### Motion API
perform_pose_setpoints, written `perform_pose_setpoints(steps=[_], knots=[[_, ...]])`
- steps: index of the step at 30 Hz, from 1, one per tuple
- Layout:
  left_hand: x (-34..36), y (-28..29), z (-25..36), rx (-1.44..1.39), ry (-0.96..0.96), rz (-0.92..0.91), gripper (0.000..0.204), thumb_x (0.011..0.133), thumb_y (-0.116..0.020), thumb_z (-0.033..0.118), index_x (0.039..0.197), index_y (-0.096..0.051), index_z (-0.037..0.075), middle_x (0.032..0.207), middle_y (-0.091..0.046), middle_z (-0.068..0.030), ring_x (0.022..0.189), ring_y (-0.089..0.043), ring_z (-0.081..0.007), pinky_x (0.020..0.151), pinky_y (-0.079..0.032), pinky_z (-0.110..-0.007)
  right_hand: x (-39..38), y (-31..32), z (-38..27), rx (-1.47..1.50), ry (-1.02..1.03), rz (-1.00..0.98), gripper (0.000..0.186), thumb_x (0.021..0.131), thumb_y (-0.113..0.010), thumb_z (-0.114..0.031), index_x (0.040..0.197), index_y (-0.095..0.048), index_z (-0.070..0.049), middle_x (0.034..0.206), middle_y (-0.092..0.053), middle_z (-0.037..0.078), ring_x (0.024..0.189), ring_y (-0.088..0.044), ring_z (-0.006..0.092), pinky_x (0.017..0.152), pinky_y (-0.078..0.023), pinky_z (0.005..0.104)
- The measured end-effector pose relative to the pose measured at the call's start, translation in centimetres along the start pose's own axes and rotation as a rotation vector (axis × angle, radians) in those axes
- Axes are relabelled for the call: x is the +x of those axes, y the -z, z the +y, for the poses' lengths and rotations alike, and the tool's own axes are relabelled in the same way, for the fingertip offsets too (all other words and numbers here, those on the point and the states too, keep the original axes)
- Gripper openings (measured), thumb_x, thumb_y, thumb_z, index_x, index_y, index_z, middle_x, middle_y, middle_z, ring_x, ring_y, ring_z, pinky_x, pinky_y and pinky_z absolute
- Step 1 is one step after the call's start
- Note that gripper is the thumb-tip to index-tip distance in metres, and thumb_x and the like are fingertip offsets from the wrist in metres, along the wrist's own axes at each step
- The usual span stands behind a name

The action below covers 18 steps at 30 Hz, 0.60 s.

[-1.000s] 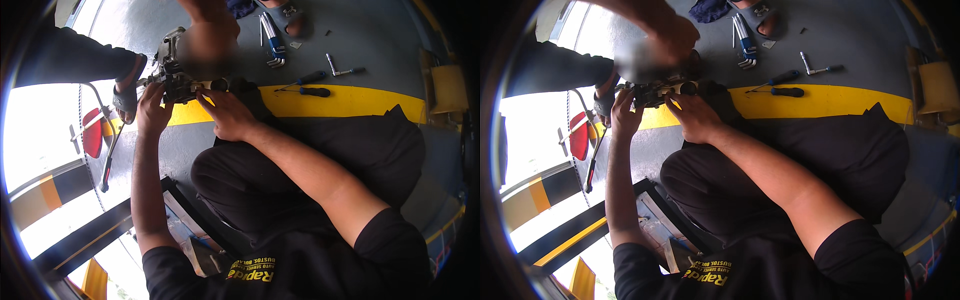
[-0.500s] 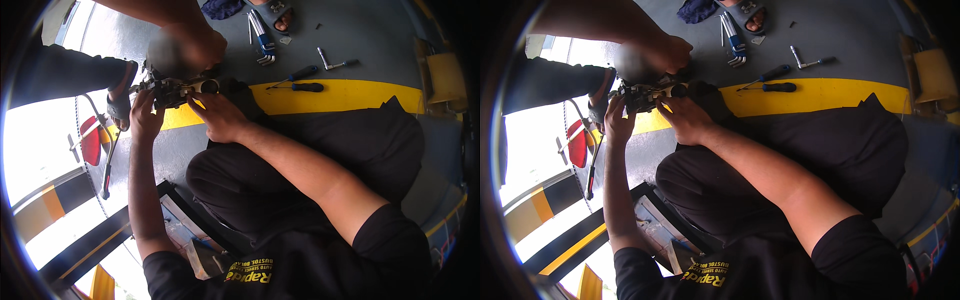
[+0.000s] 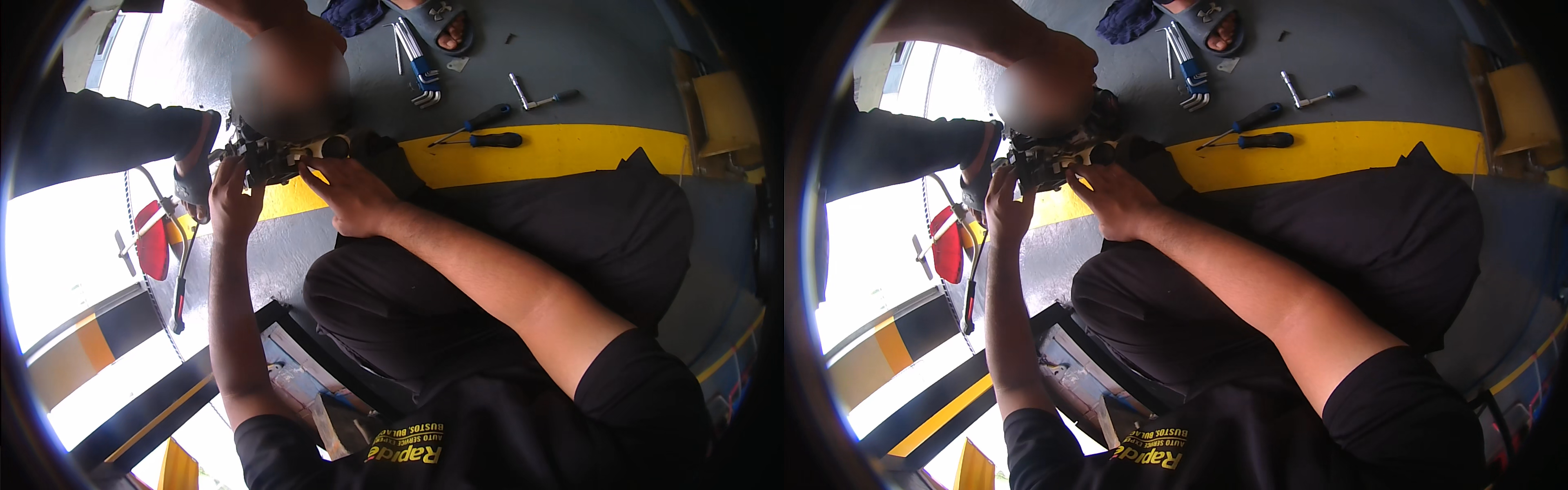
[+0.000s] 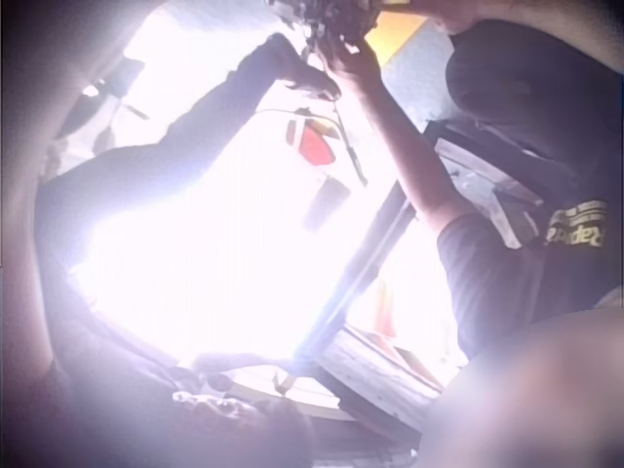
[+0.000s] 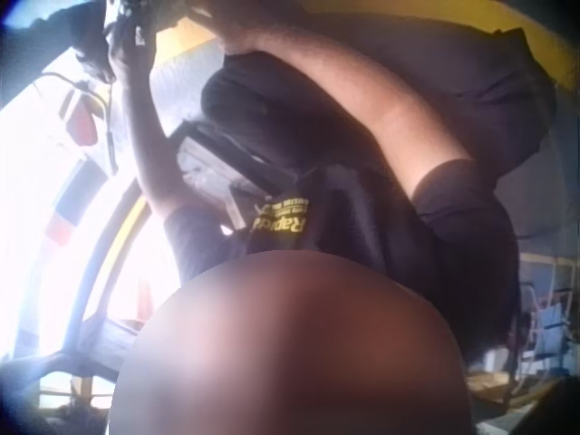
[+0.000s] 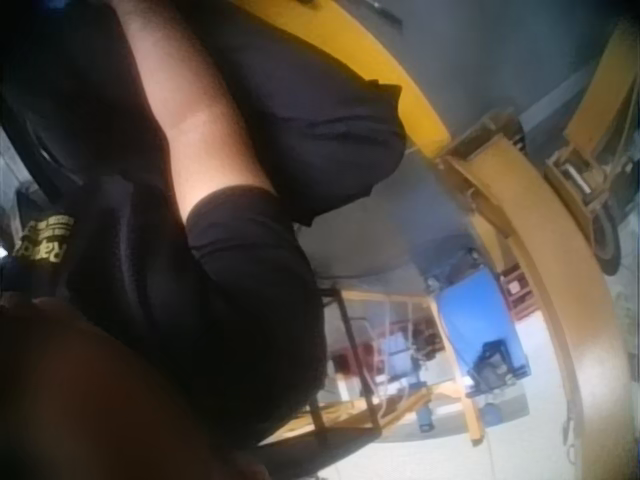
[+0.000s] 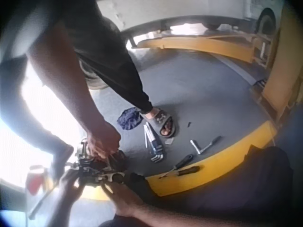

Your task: The person sits on the floor and uses a screwdriver to adjust and tighten components on a small engine. They repeatedly reposition the engine and use their hands to manipulate various parts while another person stands nearby.

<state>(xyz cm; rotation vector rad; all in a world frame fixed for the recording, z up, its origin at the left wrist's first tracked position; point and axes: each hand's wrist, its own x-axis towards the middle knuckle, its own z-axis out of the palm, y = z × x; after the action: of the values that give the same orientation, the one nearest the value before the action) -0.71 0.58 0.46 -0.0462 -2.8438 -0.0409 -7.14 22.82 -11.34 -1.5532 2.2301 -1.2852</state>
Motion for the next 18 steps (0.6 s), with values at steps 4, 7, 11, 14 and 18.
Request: perform_pose_setpoints(steps=[4, 7, 11, 14, 18], knots=[[-0.04, -0.12, -0.09, 0.001, -0.001, -0.009, 0.029, 0.087, -0.077, 0.004, 0.116, -0.072, 0.002, 0.105, -0.069, -0.0134, 0.096, -0.072, -0.0327, 0.083, -0.059, -0.042, -0.05, 0.03, -0.03, -0.007, -0.015, -0.023, 0.089, 0.079, -0.068, -0.005, 0.161, -0.034, 0.001, 0.155, -0.046, 0.02, 0.141, -0.048, 0.0343, 0.116, -0.039, 0.0469], [-0.11, -0.27, -0.36, 0.006, 0.008, 0.002, 0.028, 0.088, -0.077, 0.005, 0.115, -0.072, 0.002, 0.106, -0.07, -0.0141, 0.097, -0.072, -0.0333, 0.083, -0.06, -0.042, -0.03, -0.05, -0.05, 0.002, -0.024, -0.021, 0.09, 0.079, -0.068, -0.005, 0.162, -0.033, 0.0, 0.157, -0.044, 0.02, 0.143, -0.047, 0.0337, 0.117, -0.038, 0.047], [-0.22, -0.25, -0.88, 0.006, 0.049, -0.037, 0.027, 0.089, -0.078, 0.008, 0.115, -0.073, 0.003, 0.11, -0.072, -0.015, 0.101, -0.073, -0.0348, 0.087, -0.06, -0.042, 0.05, -0.06, -0.14, -0.01, -0.038, -0.042, 0.09, 0.08, -0.068, -0.005, 0.162, -0.032, -0.001, 0.158, -0.043, 0.019, 0.144, -0.046, 0.0329, 0.118, -0.037, 0.0472], [-0.28, -0.26, -0.94, 0.0, 0.015, 0.034, 0.027, 0.089, -0.078, 0.008, 0.115, -0.073, 0.003, 0.111, -0.071, -0.0145, 0.102, -0.073, -0.0343, 0.087, -0.06, -0.042, -0.03, 0.19, -0.18, -0.016, -0.02, -0.019, 0.09, 0.08, -0.068, -0.006, 0.162, -0.033, -0.001, 0.159, -0.043, 0.018, 0.145, -0.045, 0.0318, 0.118, -0.037, 0.047], [-0.56, -0.2, -0.46, -0.004, 0.016, -0.019, 0.03, 0.087, -0.077, 0.006, 0.115, -0.072, 0.001, 0.11, -0.07, -0.0159, 0.099, -0.072, -0.035, 0.086, -0.06, -0.043, -0.37, 0.47, -0.4, -0.008, -0.05, -0.076, 0.088, 0.081, -0.065, -0.003, 0.163, -0.031, -0.001, 0.162, -0.042, 0.019, 0.149, -0.042, 0.0288, 0.121, -0.033, 0.0431]])
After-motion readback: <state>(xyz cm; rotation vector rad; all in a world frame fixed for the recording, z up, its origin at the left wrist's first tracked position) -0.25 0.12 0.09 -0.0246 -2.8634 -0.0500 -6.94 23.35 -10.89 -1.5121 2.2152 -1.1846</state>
